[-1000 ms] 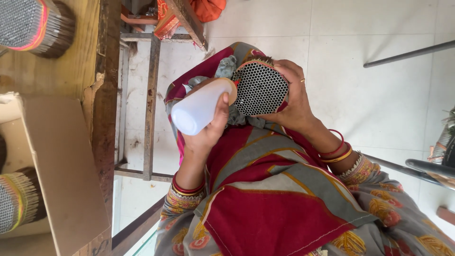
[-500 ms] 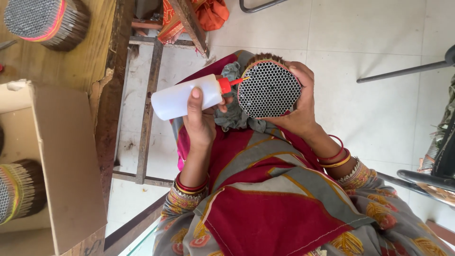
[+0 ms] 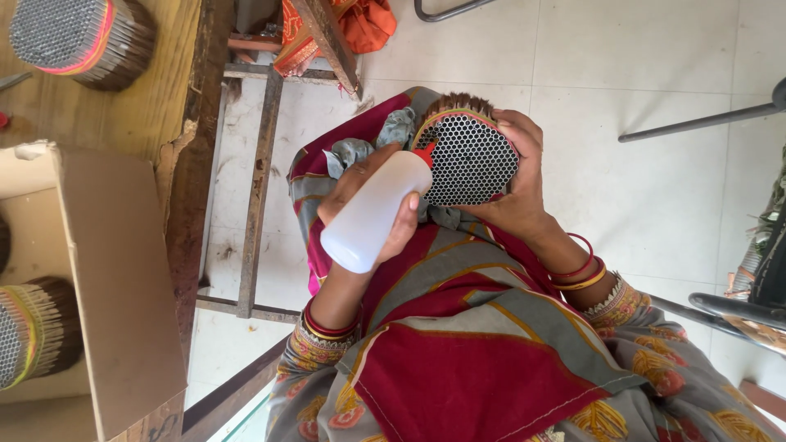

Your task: Manufacturing industrial parts by applying liquid from a squeeze bottle and then refilling the bottle.

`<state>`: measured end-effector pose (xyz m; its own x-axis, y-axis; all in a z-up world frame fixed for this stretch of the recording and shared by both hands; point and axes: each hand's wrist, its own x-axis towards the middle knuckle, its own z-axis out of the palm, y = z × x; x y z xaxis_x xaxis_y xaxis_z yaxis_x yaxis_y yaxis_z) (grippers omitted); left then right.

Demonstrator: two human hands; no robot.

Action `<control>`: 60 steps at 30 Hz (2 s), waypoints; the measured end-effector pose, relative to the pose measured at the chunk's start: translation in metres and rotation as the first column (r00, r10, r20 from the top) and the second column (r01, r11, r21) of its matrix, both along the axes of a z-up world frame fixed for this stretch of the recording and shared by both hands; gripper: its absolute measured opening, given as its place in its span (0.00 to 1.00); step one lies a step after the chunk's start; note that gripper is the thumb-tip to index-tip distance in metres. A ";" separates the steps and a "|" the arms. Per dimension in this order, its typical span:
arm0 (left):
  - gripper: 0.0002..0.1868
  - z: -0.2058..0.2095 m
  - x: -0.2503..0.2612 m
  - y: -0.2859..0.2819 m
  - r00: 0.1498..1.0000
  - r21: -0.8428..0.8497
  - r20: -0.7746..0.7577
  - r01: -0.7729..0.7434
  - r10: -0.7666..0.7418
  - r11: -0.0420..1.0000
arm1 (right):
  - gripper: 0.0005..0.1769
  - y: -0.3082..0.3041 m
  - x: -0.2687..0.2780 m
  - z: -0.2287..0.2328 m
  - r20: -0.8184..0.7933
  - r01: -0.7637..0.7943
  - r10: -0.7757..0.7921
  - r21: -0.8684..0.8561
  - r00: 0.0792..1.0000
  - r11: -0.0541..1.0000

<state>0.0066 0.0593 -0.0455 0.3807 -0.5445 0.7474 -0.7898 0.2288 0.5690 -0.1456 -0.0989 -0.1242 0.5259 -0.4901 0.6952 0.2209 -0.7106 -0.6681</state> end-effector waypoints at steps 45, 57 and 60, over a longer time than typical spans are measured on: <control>0.42 -0.043 -0.008 0.004 0.689 -0.059 -0.704 0.185 -0.172 0.981 | 0.69 -0.030 0.004 -0.006 0.179 -0.122 0.089 0.184 0.980 0.975; 0.32 -0.016 -0.033 -0.008 0.966 0.124 -0.215 0.171 -0.141 0.977 | 0.71 -0.044 0.003 -0.006 0.205 0.023 -0.042 0.095 0.978 0.995; 0.30 -0.021 -0.034 -0.011 0.993 0.138 -0.077 0.097 -0.087 0.986 | 0.71 -0.046 0.001 -0.010 0.229 -0.040 0.009 0.131 0.973 0.991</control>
